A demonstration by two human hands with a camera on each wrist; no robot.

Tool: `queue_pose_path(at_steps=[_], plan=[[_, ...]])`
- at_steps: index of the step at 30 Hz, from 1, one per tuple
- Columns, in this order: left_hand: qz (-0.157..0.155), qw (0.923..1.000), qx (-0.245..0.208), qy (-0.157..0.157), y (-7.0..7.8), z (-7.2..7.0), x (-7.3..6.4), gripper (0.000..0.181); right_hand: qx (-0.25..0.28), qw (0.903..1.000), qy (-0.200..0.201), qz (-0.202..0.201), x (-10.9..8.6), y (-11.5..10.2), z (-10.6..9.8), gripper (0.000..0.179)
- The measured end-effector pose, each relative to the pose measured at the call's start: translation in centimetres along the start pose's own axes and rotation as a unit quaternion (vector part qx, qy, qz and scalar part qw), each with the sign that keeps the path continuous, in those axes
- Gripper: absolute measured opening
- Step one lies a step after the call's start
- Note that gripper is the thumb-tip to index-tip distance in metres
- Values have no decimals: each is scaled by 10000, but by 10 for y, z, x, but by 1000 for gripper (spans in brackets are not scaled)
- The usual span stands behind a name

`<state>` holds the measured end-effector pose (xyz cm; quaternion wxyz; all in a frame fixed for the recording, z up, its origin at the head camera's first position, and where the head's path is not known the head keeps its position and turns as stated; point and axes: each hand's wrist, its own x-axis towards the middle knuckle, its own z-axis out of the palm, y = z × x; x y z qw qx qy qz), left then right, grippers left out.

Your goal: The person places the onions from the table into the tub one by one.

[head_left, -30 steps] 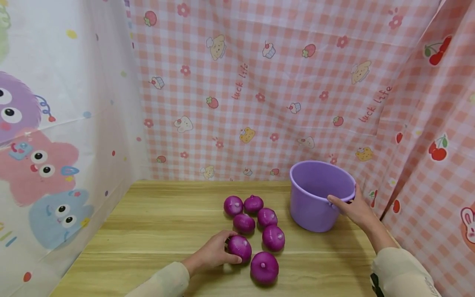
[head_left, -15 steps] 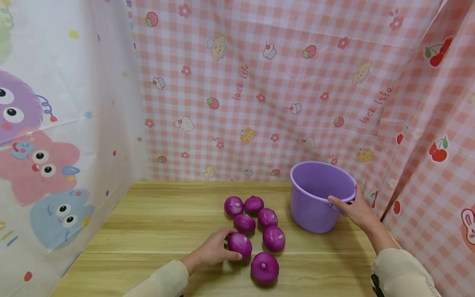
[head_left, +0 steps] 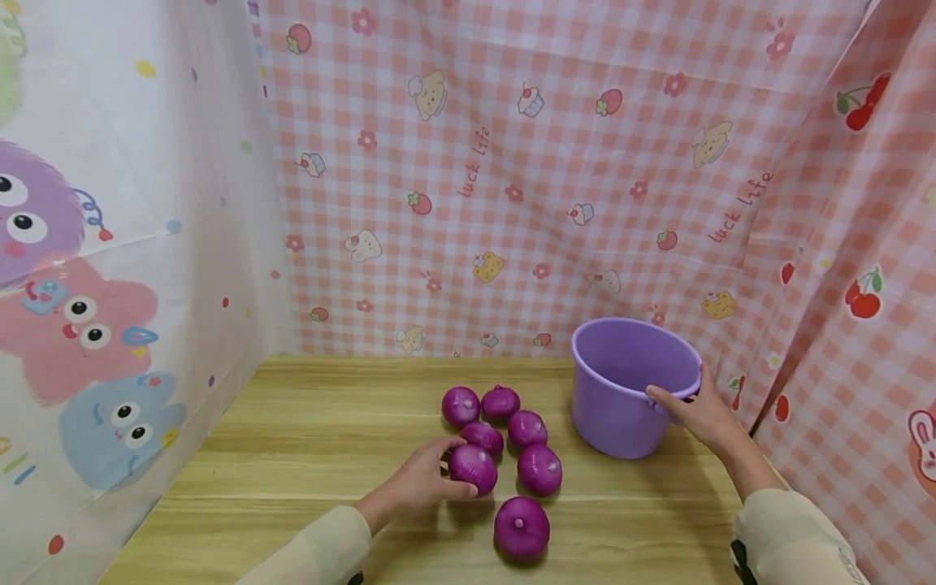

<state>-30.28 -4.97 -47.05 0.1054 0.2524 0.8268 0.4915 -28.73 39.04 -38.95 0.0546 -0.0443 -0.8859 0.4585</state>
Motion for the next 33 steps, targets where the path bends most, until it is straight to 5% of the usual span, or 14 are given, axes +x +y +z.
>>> queue_pose_path(at_steps=[33], plan=[[212,9982,250,496,40,-6,32,75,-100,9998,-102,137,0,1,-1,114]])
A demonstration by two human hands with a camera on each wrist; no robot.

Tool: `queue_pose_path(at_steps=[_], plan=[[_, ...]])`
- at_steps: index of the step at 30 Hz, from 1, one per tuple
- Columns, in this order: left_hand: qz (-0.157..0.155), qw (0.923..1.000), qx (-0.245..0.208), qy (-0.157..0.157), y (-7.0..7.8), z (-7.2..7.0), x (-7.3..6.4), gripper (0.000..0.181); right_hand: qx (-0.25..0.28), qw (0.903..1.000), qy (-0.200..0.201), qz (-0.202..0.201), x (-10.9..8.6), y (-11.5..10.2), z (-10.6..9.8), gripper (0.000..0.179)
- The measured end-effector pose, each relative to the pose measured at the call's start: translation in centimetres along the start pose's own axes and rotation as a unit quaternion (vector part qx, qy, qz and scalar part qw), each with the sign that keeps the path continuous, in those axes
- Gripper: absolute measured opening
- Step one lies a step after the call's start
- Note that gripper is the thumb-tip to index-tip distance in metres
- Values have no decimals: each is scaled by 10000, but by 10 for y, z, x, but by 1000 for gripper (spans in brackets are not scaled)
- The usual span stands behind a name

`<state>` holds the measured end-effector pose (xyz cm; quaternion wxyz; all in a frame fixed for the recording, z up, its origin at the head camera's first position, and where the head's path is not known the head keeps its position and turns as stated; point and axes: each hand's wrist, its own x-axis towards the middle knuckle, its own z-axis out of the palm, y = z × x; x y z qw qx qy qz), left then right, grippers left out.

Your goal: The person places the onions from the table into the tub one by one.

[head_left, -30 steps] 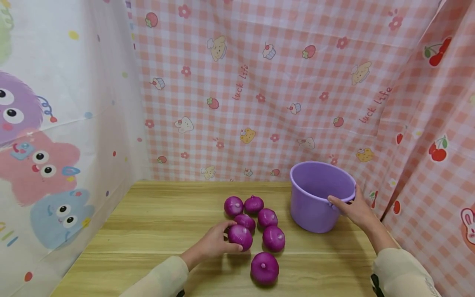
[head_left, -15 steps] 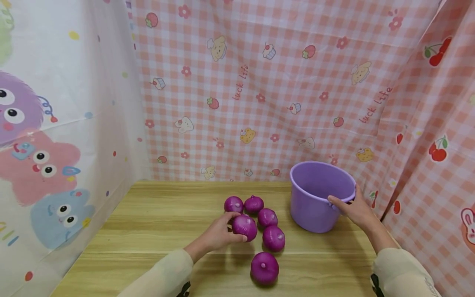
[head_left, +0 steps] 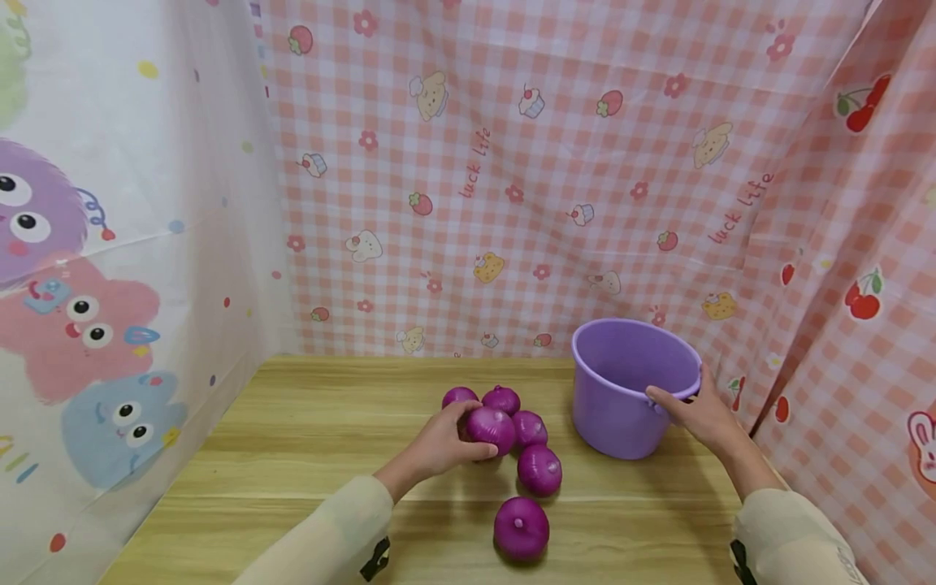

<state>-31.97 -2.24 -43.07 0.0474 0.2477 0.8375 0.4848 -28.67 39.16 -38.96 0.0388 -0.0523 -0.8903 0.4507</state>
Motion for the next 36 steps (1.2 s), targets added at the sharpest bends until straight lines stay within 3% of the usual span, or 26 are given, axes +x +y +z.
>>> queue_pose_path(at_steps=[11,18,30,36], plan=[[-24,9991,-409,-64,14,0,15,73,92,9999,25,-34,1,0,1,114],[-49,9999,-109,66,28,4,27,75,122,9999,51,-79,1,1,1,113],[-217,9993,-307,78,62,15,53,79,-4,10000,58,-39,1,0,0,115],[-198,9992,-261,241,77,21,68,81,28,10000,38,-55,1,0,0,114]])
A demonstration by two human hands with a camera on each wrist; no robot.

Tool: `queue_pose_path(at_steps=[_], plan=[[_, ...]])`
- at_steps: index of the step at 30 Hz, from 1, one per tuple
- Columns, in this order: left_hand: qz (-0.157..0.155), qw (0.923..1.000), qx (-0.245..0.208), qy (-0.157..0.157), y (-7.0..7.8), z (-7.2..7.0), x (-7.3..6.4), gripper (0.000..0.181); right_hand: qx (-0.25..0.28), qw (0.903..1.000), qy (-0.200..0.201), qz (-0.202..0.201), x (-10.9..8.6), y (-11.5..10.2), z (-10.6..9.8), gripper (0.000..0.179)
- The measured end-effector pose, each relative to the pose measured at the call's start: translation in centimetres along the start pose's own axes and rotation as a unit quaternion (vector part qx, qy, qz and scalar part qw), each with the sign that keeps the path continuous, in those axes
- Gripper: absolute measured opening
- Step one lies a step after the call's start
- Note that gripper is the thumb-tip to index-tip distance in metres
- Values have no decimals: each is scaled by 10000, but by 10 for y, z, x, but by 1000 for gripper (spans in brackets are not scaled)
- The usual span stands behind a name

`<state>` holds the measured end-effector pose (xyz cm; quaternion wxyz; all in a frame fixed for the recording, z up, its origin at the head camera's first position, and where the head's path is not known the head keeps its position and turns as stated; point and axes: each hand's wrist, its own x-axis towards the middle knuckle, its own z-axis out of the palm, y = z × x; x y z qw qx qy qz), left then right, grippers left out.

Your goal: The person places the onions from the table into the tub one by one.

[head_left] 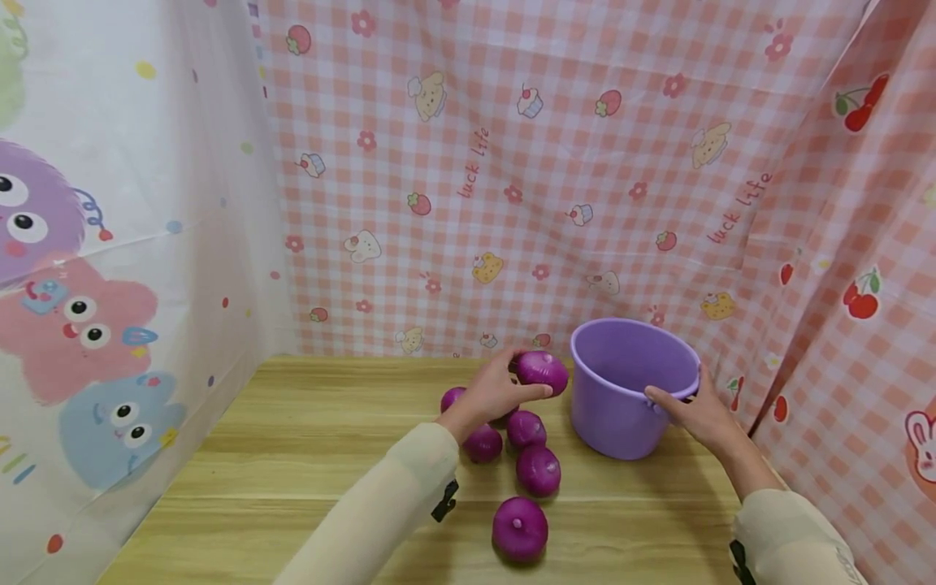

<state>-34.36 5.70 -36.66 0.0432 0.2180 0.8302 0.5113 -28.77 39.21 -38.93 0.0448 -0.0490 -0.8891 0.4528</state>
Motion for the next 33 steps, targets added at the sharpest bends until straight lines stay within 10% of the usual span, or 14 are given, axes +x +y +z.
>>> queue_pose_path(at_steps=[19,33], plan=[[680,9952,-551,437,37,39,45,67,7,10000,-10,59,-1,-1,-2,116],[619,9957,292,621,62,74,65,70,10,10000,-33,10,-1,-2,-2,113]])
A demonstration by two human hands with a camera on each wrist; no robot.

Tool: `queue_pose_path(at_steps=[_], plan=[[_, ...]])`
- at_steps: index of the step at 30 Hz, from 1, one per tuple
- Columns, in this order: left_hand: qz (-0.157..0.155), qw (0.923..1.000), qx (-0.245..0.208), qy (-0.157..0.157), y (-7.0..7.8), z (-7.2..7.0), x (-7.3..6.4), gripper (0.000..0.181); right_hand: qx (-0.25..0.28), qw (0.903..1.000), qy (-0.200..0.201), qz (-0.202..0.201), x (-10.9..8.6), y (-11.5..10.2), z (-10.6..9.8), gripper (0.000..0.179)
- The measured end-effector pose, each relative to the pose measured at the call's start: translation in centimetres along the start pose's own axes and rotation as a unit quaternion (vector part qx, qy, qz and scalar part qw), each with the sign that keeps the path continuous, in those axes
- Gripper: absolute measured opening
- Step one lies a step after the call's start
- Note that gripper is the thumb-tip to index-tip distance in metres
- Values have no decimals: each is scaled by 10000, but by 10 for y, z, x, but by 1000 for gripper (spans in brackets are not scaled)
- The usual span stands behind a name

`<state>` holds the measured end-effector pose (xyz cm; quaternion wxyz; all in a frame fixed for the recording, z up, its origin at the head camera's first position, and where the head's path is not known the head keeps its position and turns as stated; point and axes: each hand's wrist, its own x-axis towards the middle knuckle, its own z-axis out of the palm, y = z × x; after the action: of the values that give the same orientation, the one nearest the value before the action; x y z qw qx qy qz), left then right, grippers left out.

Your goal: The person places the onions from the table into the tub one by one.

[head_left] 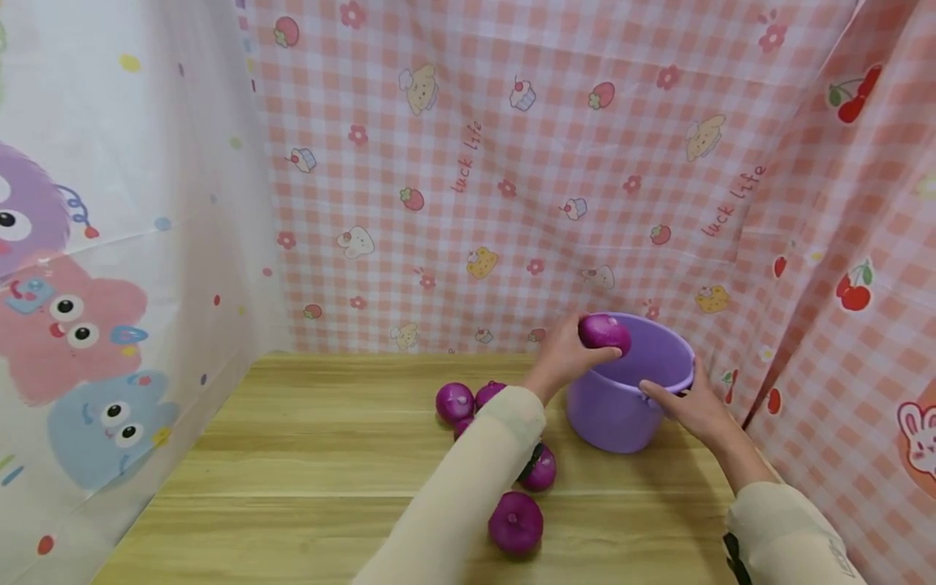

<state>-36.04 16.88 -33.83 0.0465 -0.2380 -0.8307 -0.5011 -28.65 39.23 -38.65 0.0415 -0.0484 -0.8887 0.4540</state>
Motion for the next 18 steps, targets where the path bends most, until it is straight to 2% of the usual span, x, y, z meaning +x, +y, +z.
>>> queue_pose_path(at_steps=[4,10,15,18], plan=[[95,9996,275,-19,-2,4,1,69,-15,10000,26,21,0,0,0,114],[99,9996,-46,-255,-8,-1,0,70,-39,10000,40,0,1,-1,1,114],[190,9995,-97,-244,-14,-10,0,70,-50,10000,7,43,1,0,0,115],[107,9994,-189,-260,-17,-17,-3,75,-81,9999,17,62,1,0,-1,115]])
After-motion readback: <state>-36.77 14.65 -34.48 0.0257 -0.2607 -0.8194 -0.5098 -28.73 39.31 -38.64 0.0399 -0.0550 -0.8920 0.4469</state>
